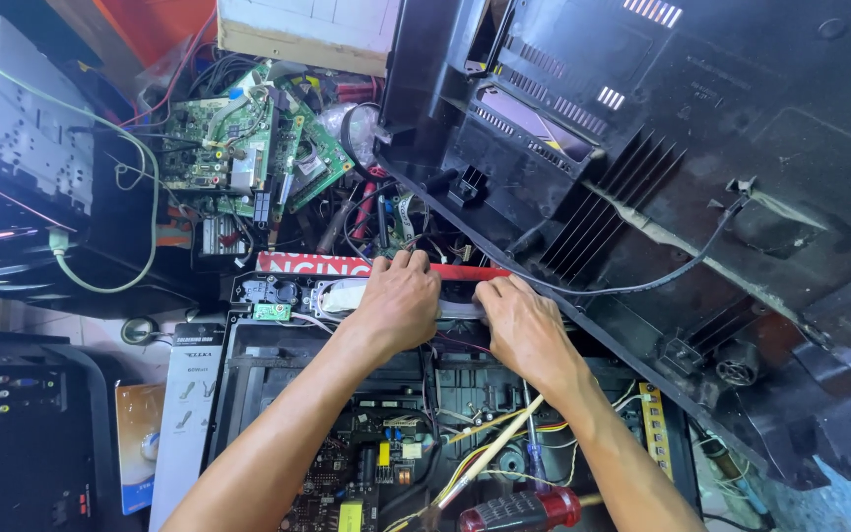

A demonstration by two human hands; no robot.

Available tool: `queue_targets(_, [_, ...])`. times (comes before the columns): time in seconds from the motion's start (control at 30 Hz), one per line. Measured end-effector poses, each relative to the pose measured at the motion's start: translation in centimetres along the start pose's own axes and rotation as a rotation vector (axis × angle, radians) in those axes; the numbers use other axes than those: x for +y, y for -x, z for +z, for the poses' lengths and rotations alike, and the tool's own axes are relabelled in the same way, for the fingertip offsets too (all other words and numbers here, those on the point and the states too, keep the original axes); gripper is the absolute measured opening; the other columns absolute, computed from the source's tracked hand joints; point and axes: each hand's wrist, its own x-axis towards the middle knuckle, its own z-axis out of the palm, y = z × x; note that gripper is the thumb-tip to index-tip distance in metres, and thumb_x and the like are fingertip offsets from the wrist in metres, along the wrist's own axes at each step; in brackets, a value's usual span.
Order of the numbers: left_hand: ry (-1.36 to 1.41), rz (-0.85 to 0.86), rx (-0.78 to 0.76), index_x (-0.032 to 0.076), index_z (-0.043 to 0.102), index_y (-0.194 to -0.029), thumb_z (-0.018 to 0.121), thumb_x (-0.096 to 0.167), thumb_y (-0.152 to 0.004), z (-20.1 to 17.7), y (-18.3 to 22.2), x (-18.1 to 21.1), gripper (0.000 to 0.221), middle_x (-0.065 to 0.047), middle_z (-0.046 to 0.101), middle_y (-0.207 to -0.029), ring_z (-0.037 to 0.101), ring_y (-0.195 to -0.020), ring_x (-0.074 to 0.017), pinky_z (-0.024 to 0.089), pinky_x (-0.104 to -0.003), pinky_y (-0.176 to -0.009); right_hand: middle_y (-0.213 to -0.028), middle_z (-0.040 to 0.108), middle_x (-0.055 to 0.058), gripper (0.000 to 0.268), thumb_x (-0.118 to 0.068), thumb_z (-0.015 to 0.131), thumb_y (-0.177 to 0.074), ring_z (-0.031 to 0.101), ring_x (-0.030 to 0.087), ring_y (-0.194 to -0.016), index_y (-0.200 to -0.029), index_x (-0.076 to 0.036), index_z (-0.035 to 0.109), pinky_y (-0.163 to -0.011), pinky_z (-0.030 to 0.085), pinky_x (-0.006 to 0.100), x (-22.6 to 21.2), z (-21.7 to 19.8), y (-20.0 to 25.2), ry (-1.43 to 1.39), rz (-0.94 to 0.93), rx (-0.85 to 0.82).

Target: The person is repairing a television by connecting and organizing internal ribbon cables and wiring.

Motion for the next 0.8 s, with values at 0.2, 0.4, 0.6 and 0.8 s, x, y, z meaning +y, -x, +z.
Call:
queue_targets(0.2, [0.001,0.006,0.028,0.002,0.073,-0.110,0.064,0.013,-0.073,0.4,-0.1,0.0,0.039,-0.013,0.062,-0.114,0.058,-0.107,-0.0324,0.042,-0.044,-0.085,-0.099,0.069,0.002,0.011,-0.016,0.057,-0.097,0.065,0.026,-0.105,-0.104,-0.019,0.065,-0.077,0.059,0.036,0.3,0.7,0.0,-0.027,0.004,0.016])
queue_targets(0.4, [0.004,0.002,0.023,0.005,0.075,-0.109,0.064,0.016,-0.078,1.1,-0.4,-0.3,0.034,-0.012,0.062,-0.113,0.057,-0.107,-0.0313,0.042,-0.044,-0.085,-0.093,0.068,0.003,0.009,-0.017,0.057,-0.095,0.066,0.026,-0.101,-0.101,-0.018,0.063,-0.078,0.058,0.037,-0.2,-0.7,0.1,-0.027,-0.004,0.003])
queue_targets(0.6, [0.007,-0.013,0.068,0.007,0.078,-0.103,0.060,0.013,-0.080,0.5,-0.1,-0.1,0.030,-0.011,0.065,-0.110,0.059,-0.104,-0.0304,0.043,-0.043,-0.083,-0.091,0.069,0.003,0.009,-0.015,0.058,-0.095,0.067,0.026,-0.099,-0.101,-0.018,0.063,-0.077,0.058,0.036,-0.3,-1.0,0.0,-0.021,0.000,0.000])
queue_targets(0.8, [-0.028,-0.017,0.106,0.008,0.079,-0.097,0.062,0.015,-0.079,1.5,-0.4,-0.1,0.026,-0.009,0.065,-0.108,0.059,-0.102,-0.0287,0.041,-0.042,-0.080,-0.091,0.068,0.000,0.012,-0.017,0.053,-0.097,0.066,0.024,-0.097,-0.100,-0.021,0.064,-0.074,0.057,0.035,0.1,0.4,0.2,-0.026,0.003,0.053])
